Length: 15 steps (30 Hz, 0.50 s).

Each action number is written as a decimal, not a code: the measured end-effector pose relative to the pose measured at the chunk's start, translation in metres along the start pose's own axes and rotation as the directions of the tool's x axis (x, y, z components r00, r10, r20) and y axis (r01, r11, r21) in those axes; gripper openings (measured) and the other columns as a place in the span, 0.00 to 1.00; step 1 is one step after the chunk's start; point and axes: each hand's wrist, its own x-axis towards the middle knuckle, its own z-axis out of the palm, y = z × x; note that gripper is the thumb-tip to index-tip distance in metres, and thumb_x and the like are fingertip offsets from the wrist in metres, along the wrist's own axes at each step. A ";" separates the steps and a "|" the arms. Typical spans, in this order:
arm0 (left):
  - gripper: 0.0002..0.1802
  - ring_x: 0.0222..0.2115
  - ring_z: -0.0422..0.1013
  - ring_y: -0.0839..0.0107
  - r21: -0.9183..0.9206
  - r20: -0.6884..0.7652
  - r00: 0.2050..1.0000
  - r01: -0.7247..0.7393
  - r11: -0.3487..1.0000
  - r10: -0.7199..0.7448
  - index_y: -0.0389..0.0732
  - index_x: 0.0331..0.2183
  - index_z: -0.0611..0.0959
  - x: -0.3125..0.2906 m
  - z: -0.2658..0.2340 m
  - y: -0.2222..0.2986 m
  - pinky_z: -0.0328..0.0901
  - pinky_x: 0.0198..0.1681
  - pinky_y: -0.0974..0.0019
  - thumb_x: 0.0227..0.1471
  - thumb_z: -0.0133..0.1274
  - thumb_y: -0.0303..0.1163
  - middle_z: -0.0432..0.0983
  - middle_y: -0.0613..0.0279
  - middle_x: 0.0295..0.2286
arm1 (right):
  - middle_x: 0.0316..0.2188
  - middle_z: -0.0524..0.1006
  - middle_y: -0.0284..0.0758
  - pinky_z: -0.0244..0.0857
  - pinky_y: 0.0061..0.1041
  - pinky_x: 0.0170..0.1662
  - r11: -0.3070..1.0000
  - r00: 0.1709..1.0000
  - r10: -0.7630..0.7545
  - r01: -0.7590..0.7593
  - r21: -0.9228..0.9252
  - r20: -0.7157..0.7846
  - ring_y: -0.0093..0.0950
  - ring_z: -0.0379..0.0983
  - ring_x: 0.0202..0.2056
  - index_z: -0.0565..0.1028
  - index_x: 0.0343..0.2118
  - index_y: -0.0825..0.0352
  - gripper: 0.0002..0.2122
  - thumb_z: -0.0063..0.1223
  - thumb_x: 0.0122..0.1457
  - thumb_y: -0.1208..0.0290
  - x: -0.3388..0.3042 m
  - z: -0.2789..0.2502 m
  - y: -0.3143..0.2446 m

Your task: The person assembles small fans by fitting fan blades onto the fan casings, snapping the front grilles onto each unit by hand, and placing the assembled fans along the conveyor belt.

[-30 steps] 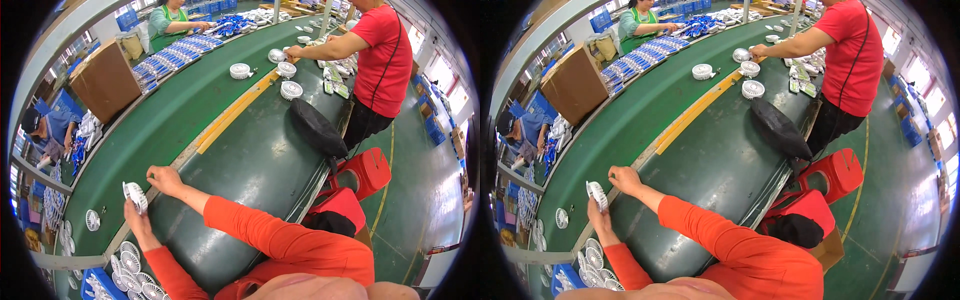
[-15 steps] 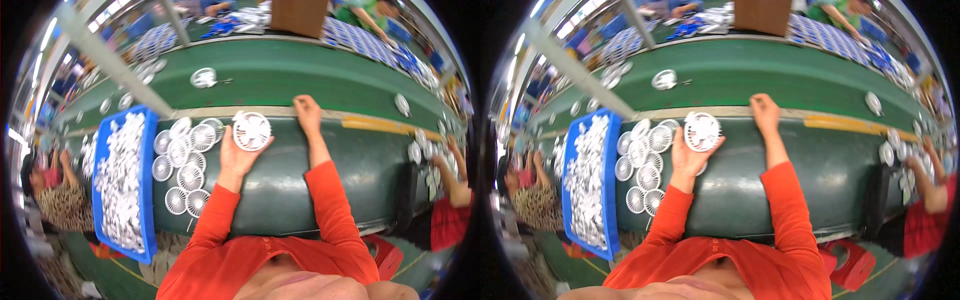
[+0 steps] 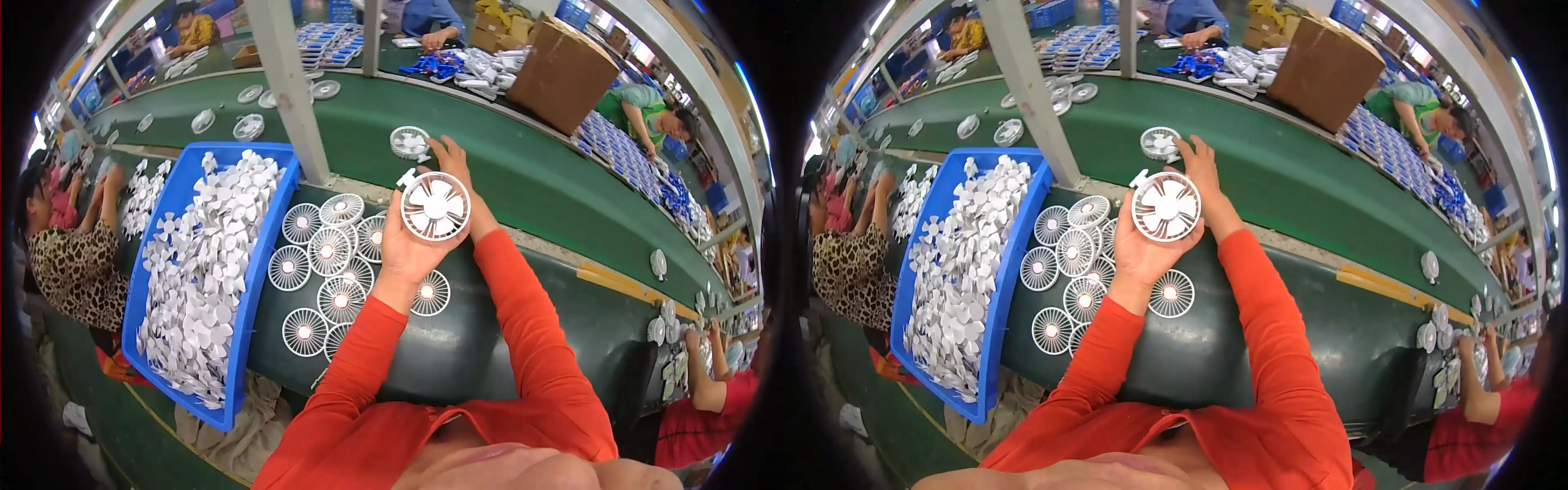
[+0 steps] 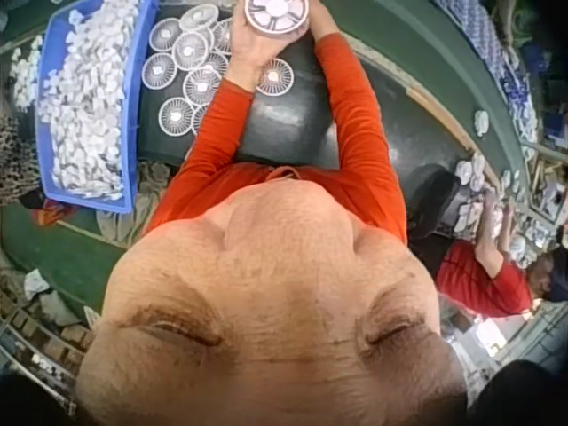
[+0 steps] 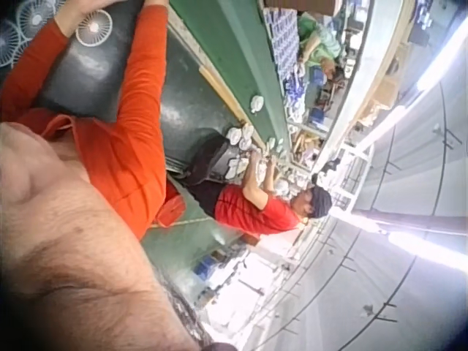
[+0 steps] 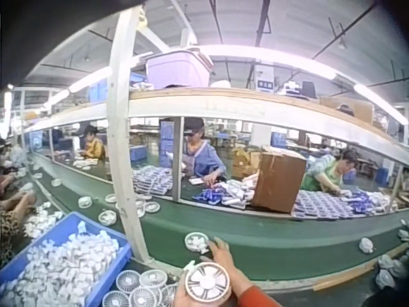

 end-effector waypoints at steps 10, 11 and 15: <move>0.30 0.50 0.65 0.57 0.108 -0.045 0.999 0.027 0.994 -0.022 0.48 0.52 0.70 0.015 -0.003 0.006 0.64 0.48 0.46 0.59 0.32 0.57 0.67 0.55 0.51 | 0.47 0.71 0.46 0.63 0.40 0.46 0.999 0.996 0.044 -0.046 0.022 0.080 0.42 0.72 0.44 0.78 0.31 0.62 0.10 0.56 0.45 0.67 -0.015 -0.007 0.028; 0.30 0.50 0.65 0.57 0.102 -0.036 0.999 0.001 0.995 0.003 0.48 0.52 0.70 0.011 -0.006 0.012 0.64 0.48 0.46 0.59 0.32 0.57 0.67 0.56 0.51 | 0.47 0.71 0.45 0.66 0.39 0.43 0.986 0.989 0.131 -0.137 0.090 0.070 0.43 0.73 0.42 0.78 0.32 0.63 0.09 0.55 0.47 0.67 -0.021 -0.013 0.014; 0.27 0.49 0.66 0.56 0.100 -0.043 0.999 0.009 0.995 -0.005 0.47 0.48 0.73 0.022 -0.011 0.001 0.65 0.47 0.45 0.59 0.35 0.56 0.69 0.55 0.49 | 0.48 0.71 0.43 0.69 0.35 0.43 0.997 0.987 0.022 -0.011 -0.073 0.157 0.43 0.73 0.40 0.76 0.33 0.67 0.12 0.62 0.43 0.73 -0.074 -0.091 0.011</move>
